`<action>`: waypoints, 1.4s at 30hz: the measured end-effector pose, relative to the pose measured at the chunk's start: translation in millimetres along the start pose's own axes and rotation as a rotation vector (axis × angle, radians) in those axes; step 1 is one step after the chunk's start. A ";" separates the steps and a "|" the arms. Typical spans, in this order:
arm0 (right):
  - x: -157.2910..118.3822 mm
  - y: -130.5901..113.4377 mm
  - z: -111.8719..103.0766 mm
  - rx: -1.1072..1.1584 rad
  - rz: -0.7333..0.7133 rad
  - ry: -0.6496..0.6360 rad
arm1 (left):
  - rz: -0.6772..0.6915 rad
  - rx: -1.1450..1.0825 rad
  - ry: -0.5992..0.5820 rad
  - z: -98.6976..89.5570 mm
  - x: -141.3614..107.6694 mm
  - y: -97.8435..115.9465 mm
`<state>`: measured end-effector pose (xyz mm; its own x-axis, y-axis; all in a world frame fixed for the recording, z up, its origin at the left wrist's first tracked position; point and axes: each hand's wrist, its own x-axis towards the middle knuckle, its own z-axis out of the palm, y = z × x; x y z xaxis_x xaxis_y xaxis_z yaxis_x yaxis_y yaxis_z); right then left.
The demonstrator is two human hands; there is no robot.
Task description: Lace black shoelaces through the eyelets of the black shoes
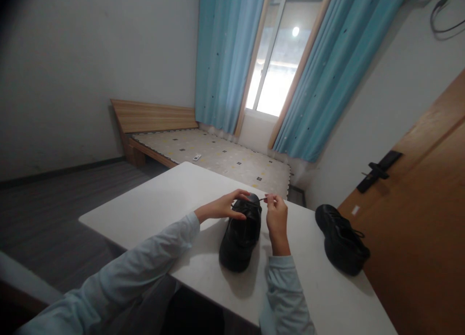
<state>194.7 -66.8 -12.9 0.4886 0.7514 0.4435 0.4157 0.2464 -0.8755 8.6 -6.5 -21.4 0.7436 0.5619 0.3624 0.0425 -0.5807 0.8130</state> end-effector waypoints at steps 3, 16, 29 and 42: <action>3.3 -4.5 -8.9 0.200 0.018 0.141 | 0.014 -0.011 0.005 -0.5 0.6 -0.1; 17.9 -5.0 -53.3 0.445 0.089 0.379 | -0.044 -0.087 0.009 -5.3 0.6 -0.5; 15.5 -5.0 -47.4 0.131 0.065 -0.048 | -0.042 -0.058 0.000 -3.8 0.5 -1.7; 6.1 -13.4 -36.7 -0.074 0.017 -0.507 | -0.015 -0.060 -0.018 -3.2 -1.1 2.2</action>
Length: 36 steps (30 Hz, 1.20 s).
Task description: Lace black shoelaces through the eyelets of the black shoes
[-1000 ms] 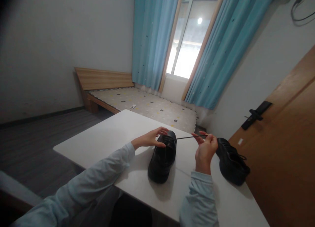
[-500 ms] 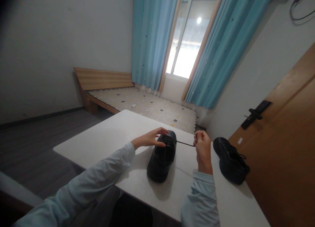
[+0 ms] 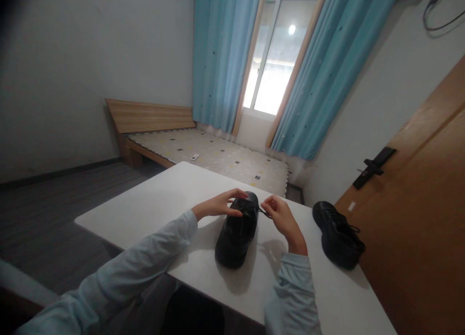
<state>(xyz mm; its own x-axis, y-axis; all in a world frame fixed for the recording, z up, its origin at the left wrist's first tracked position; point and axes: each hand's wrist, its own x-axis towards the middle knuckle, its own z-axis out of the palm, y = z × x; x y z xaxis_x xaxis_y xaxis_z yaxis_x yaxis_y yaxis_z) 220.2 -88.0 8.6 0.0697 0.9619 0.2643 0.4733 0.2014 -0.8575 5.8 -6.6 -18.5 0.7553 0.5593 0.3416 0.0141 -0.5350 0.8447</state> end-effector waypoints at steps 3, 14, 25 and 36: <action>0.3 4.5 -0.1 -0.038 -0.026 -0.006 | -0.003 0.000 -0.003 -0.1 0.1 -0.4; 1.7 7.3 4.4 -0.129 -0.069 -0.044 | 0.018 -0.001 0.002 -0.7 -0.4 1.6; 4.3 -0.7 18.4 -0.189 -0.089 0.021 | 0.232 0.115 0.163 10.1 0.8 4.0; 4.6 -7.0 26.7 -0.202 -0.071 0.077 | 0.246 0.362 0.262 19.6 0.2 6.8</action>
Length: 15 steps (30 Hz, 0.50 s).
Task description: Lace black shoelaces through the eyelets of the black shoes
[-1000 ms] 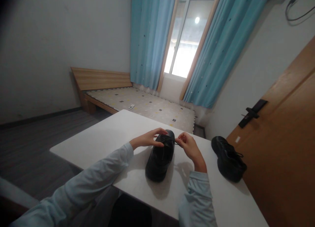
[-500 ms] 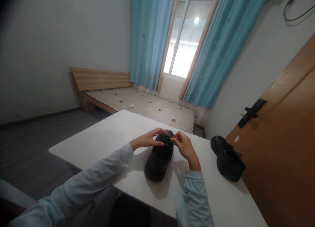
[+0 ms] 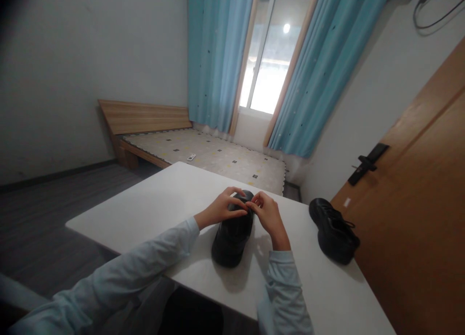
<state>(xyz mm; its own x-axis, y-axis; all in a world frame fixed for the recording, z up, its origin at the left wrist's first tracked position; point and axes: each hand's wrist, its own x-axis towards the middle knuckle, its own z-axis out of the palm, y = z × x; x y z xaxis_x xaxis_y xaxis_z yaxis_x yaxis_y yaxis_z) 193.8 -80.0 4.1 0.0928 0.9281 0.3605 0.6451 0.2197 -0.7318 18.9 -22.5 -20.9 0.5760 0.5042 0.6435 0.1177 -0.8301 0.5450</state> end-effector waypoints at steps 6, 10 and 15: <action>-1.6 -2.8 -0.6 -0.015 0.019 0.018 | -0.035 -0.026 -0.035 1.4 0.8 0.6; -2.7 -5.0 -1.6 0.016 0.042 0.020 | -0.054 -0.021 -0.045 3.3 1.1 1.2; -3.1 -5.5 -1.2 0.010 0.042 0.030 | -0.046 -0.006 -0.039 3.8 1.7 5.2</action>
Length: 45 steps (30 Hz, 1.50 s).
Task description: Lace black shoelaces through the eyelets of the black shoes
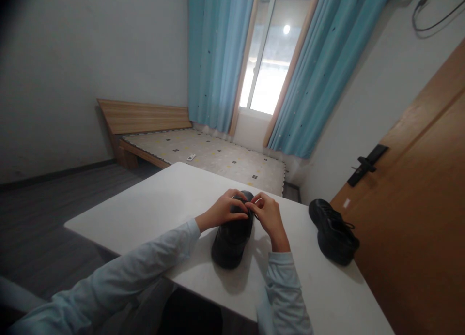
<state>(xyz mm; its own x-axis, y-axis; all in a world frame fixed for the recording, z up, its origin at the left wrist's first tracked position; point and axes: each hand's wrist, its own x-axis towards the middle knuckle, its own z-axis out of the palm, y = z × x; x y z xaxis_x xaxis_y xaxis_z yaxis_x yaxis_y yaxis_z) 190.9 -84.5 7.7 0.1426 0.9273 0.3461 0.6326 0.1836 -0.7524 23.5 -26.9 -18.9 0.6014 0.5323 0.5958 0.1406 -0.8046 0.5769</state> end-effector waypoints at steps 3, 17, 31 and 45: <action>1.1 2.5 0.1 0.013 -0.008 0.009 | 0.012 -0.013 0.015 0.5 -1.3 1.9; 1.3 8.7 -5.8 -0.114 -0.070 0.008 | 0.038 -0.049 0.120 0.7 -4.7 4.7; 1.1 15.4 -12.9 0.160 0.002 -0.205 | -0.059 -0.560 0.036 -20.7 -0.1 13.1; 8.1 31.5 -4.3 0.096 -0.001 -0.105 | -0.171 -0.979 -0.067 -21.6 -2.0 14.4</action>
<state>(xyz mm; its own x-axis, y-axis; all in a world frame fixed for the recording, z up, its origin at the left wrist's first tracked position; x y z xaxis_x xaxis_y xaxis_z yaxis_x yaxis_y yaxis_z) 215.2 -72.6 -10.8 0.0590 0.9552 0.2901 0.5560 0.2100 -0.8042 7.4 -33.9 0.3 0.6812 0.5806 0.4459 -0.4630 -0.1301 0.8767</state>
